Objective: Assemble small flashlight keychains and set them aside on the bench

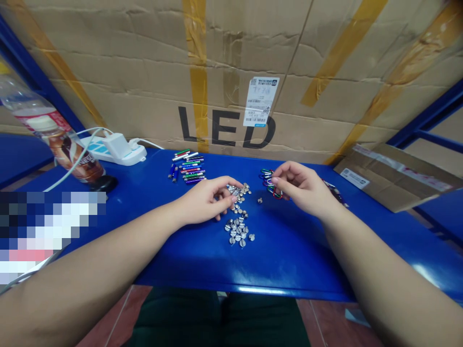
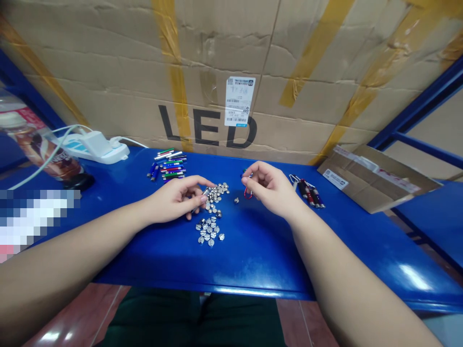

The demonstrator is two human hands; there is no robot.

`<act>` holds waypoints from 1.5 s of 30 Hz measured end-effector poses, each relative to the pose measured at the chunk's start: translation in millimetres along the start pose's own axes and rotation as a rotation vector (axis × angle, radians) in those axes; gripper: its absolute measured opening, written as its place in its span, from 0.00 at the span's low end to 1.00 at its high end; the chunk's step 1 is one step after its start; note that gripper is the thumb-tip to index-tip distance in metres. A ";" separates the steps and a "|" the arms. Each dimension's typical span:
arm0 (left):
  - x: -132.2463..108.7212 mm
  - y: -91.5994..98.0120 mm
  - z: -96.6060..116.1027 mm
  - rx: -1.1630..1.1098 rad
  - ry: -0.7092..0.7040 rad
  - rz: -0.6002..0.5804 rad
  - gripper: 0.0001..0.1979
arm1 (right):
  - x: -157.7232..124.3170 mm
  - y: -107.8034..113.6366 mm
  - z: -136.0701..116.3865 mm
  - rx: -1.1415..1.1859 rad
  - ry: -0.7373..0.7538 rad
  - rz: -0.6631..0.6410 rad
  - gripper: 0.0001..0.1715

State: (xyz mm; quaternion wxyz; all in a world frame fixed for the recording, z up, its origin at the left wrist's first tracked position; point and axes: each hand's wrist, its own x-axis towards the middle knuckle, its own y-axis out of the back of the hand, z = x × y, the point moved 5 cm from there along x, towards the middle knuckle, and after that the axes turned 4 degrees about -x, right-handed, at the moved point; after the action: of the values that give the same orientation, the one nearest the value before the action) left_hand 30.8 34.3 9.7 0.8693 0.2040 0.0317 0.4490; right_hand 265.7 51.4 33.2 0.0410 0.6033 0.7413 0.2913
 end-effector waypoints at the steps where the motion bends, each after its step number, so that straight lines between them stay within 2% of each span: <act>1: -0.1 0.0 0.2 -0.004 0.001 0.003 0.19 | -2.4 -2.5 -5.1 0.048 0.005 -0.006 0.22; 4: -0.3 0.0 0.2 -0.014 0.004 0.007 0.20 | -8.4 -10.8 -16.4 0.165 0.027 -0.072 0.22; 8: -0.1 0.4 -1.4 -0.011 0.011 0.001 0.20 | -13.1 -18.6 -22.1 0.212 0.021 -0.185 0.18; 15: 0.8 -0.8 -1.9 -0.049 0.011 0.002 0.20 | -16.5 -24.7 -20.2 0.298 -0.021 -0.252 0.16; 25: -0.1 -2.5 1.4 -0.121 0.018 -0.002 0.20 | -15.0 -28.5 -23.1 0.239 0.031 -0.251 0.16; 45: 0.7 -2.4 -2.9 -0.143 -0.005 -0.018 0.21 | -14.9 -31.2 -17.7 0.245 -0.010 -0.235 0.17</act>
State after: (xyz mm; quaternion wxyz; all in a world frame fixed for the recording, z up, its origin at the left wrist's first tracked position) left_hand 32.3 34.6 6.2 0.8858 0.1421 -0.0009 0.4417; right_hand 235.3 27.8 28.6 0.0047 0.5141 0.8366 0.1891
